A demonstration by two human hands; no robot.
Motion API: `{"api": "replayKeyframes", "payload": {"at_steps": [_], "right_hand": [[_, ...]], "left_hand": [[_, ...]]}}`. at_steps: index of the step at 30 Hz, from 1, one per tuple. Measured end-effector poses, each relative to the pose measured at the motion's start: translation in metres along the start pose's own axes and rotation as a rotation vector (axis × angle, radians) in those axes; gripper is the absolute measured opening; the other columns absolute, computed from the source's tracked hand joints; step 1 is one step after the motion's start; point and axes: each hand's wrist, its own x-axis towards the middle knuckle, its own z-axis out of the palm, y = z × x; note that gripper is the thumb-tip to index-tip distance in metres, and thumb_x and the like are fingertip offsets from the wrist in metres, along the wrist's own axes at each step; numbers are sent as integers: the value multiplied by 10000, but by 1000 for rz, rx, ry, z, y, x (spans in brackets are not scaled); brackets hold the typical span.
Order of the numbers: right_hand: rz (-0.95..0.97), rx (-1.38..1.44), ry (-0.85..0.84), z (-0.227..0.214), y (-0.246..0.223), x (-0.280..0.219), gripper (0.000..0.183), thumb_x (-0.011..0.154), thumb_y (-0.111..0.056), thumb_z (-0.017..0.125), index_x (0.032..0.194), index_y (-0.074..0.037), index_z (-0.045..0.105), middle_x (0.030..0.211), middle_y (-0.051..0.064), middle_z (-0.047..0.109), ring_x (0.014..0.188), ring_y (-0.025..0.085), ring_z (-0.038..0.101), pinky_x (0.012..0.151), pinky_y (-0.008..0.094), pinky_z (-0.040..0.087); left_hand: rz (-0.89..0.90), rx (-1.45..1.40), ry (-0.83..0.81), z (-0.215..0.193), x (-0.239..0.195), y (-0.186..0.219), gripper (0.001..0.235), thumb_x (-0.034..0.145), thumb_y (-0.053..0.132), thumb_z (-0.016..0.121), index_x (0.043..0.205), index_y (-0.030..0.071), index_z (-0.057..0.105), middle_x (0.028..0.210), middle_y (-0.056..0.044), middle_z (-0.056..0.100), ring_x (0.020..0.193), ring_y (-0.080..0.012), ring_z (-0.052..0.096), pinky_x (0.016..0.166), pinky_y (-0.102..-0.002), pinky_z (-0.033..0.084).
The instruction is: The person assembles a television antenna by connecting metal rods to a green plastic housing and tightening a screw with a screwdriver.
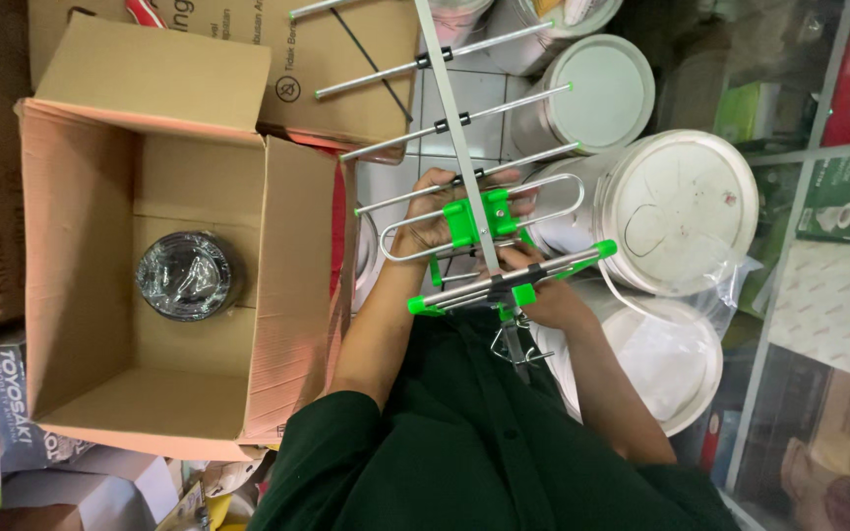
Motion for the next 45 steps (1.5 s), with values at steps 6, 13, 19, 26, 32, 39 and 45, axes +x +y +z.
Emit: {"api": "replayKeyframes", "payload": {"at_steps": [6, 13, 19, 26, 32, 39, 45], "right_hand": [[426, 499, 70, 24, -6, 3, 258, 1013, -237, 609, 1153, -32, 681, 954, 51, 709, 863, 112, 659, 755, 282, 550], [409, 323, 99, 39, -10, 1, 252, 1037, -193, 625, 1213, -32, 709, 989, 46, 734, 882, 119, 672, 769, 293, 552], [207, 309, 128, 45, 5, -8, 389, 887, -24, 711, 1270, -20, 646, 1166, 83, 707, 1073, 171, 679, 928, 315, 555], [87, 88, 220, 67, 40, -20, 443, 838, 0, 727, 1272, -54, 653, 1185, 93, 715, 1132, 204, 637, 989, 360, 509], [326, 449, 461, 38, 92, -39, 297, 849, 17, 669, 1140, -41, 644, 1046, 83, 699, 1033, 217, 678, 922, 355, 544], [289, 1591, 646, 0, 123, 39, 631, 993, -550, 517, 1444, -112, 566, 1190, 111, 709, 1098, 304, 633, 972, 467, 498], [54, 1976, 542, 4, 112, 61, 483, 1083, -520, 475, 1293, -116, 636, 1358, 134, 658, 1352, 353, 595, 1109, 518, 500]], "left_hand": [[290, 115, 322, -43, -18, -28, 845, 967, 552, 427, 1483, -117, 457, 1492, -319, 506, 1305, -417, 553, 1121, -539, 441], [572, 86, 535, -58, -67, -38, 749, 1008, 529, 434, 1438, -83, 451, 1482, -333, 530, 1281, -392, 574, 1124, -518, 461], [615, -169, 150, 5, -101, -48, 994, 914, 778, 428, 1519, -9, 406, 1594, -306, 381, 1414, -455, 456, 1122, -589, 390], [638, 27, 309, 7, -108, -43, 851, 1015, 716, 359, 1532, 42, 407, 1633, -309, 353, 1429, -459, 446, 1152, -610, 404], [617, 80, 341, 0, -108, -39, 828, 1037, 685, 342, 1531, 28, 429, 1607, -300, 392, 1398, -463, 488, 1084, -598, 473], [592, 83, 366, -3, -102, -37, 848, 1027, 697, 328, 1545, 31, 418, 1591, -288, 413, 1377, -437, 516, 1030, -607, 533], [544, 150, 328, -3, -101, -36, 934, 1004, 771, 299, 1555, 27, 422, 1596, -305, 412, 1400, -470, 484, 1054, -620, 476]]}}
